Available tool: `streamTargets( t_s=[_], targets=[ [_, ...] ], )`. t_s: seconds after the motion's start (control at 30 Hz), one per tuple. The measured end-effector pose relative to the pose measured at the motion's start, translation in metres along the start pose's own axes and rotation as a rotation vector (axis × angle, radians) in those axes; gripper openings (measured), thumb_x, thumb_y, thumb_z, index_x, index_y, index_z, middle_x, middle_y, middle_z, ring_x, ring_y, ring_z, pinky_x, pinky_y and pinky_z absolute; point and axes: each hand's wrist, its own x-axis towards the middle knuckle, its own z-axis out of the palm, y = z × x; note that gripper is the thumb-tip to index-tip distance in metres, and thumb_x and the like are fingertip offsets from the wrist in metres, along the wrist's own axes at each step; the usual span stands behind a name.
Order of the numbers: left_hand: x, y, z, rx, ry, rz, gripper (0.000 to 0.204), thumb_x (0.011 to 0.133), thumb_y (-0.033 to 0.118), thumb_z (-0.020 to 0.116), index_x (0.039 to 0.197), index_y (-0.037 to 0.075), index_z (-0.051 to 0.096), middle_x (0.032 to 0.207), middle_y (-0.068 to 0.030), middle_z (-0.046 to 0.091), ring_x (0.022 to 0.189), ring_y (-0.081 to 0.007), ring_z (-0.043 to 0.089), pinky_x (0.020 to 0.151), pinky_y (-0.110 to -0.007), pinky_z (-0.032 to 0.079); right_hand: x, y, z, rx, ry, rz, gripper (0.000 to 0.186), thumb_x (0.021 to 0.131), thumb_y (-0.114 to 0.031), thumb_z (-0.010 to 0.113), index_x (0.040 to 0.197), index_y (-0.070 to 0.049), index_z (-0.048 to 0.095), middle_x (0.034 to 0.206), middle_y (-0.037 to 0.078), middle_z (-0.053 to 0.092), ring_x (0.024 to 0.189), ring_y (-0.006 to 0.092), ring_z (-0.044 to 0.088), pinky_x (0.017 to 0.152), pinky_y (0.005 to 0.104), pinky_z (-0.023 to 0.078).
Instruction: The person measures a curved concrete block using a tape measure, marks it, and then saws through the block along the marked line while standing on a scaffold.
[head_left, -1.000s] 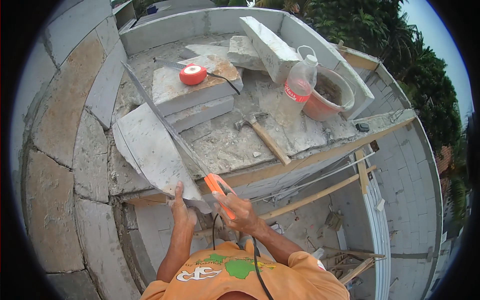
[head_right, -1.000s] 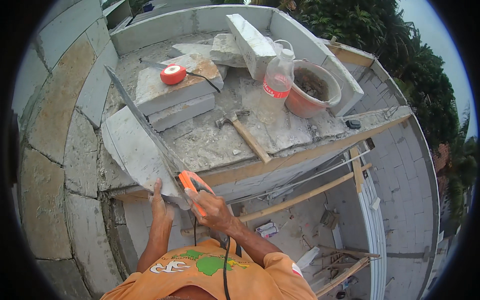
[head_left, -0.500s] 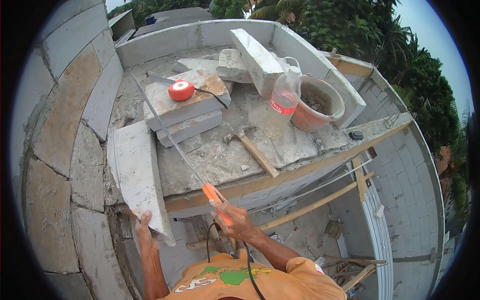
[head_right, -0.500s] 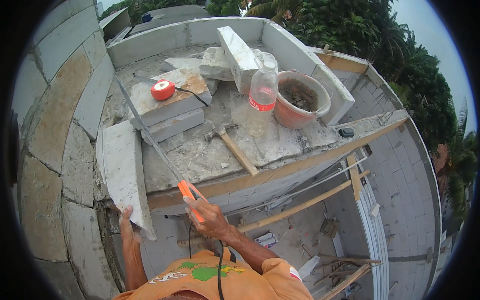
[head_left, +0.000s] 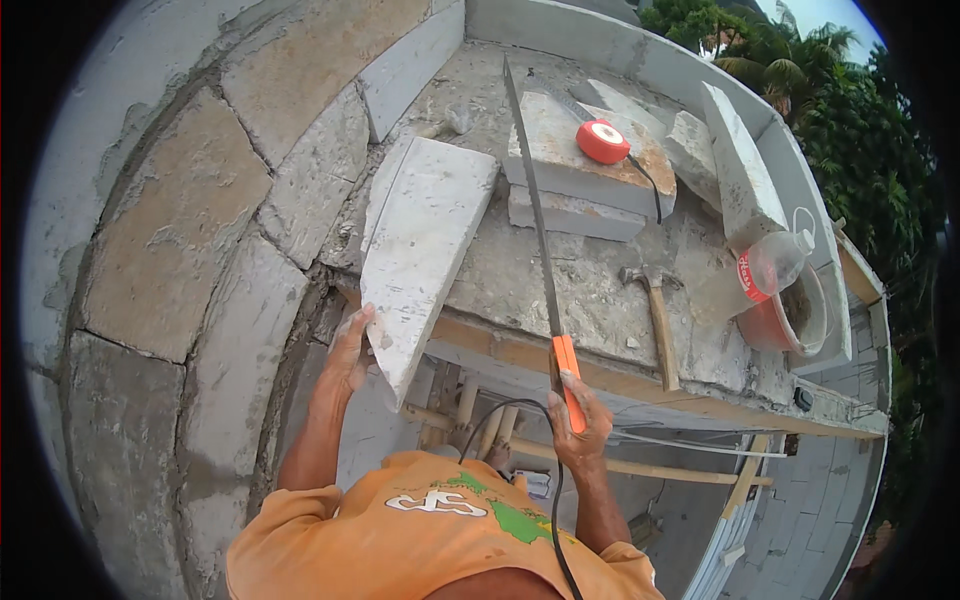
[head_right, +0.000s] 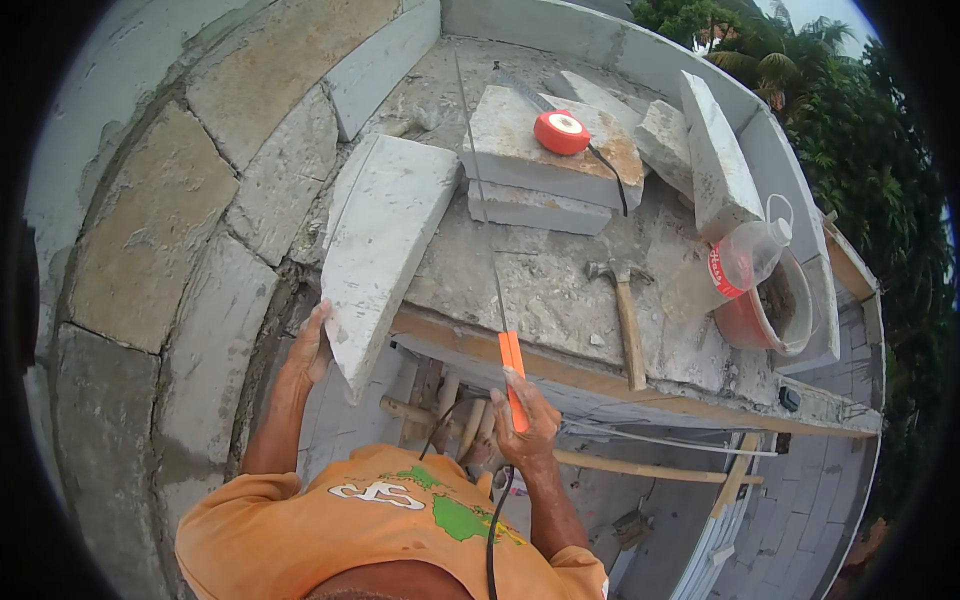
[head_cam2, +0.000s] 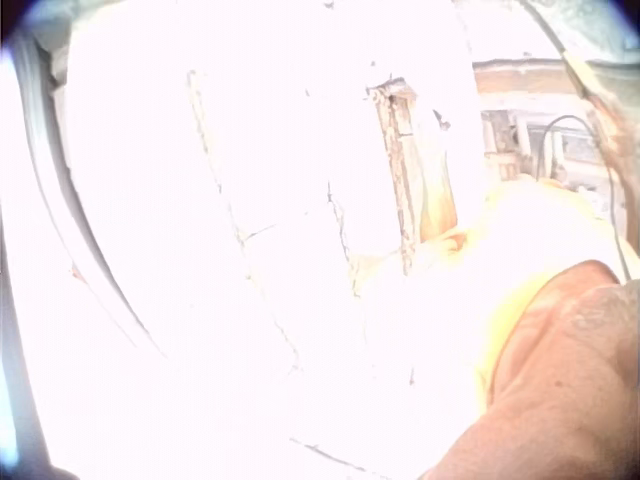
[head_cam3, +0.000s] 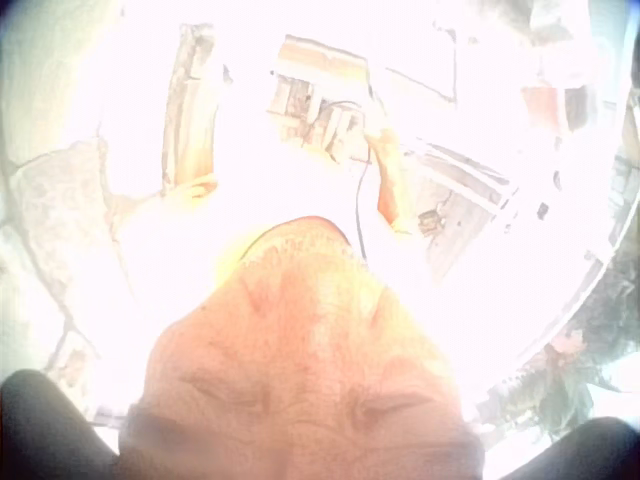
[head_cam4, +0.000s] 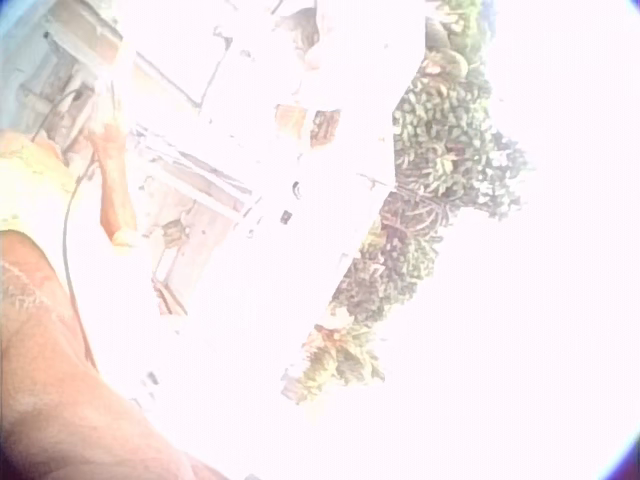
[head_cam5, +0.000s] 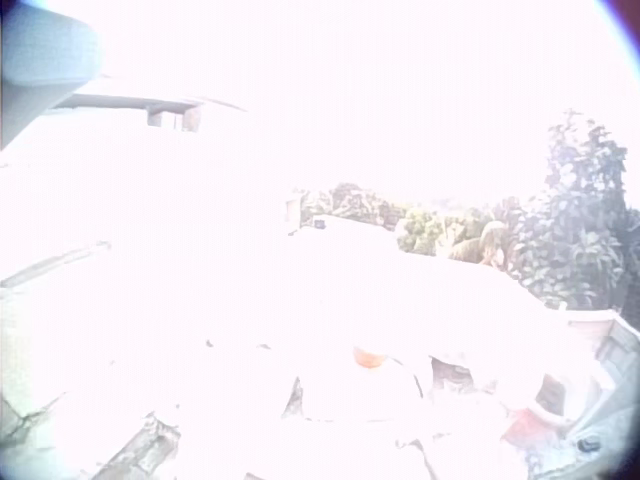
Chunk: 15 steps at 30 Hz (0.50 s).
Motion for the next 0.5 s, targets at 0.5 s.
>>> streamTargets(
  t_s=[0.5],
  targets=[
    [0.020, 0.038, 0.021, -0.225, -0.028, 0.005, 0.058, 0.081, 0.023, 0.078, 0.125, -0.008, 0.056, 0.119, -0.0193, 0.064, 0.106, -0.0248, 0.065, 0.092, -0.037, 0.054, 0.005, -0.002, 0.013, -0.075, -0.034, 0.001, 0.036, 0.084, 0.005, 0.071, 0.119, 0.004, 0.064, 0.106, 0.019, 0.071, 0.092, 0.0212, 0.070, 0.081, 0.0309, 0.053]
  ],
)
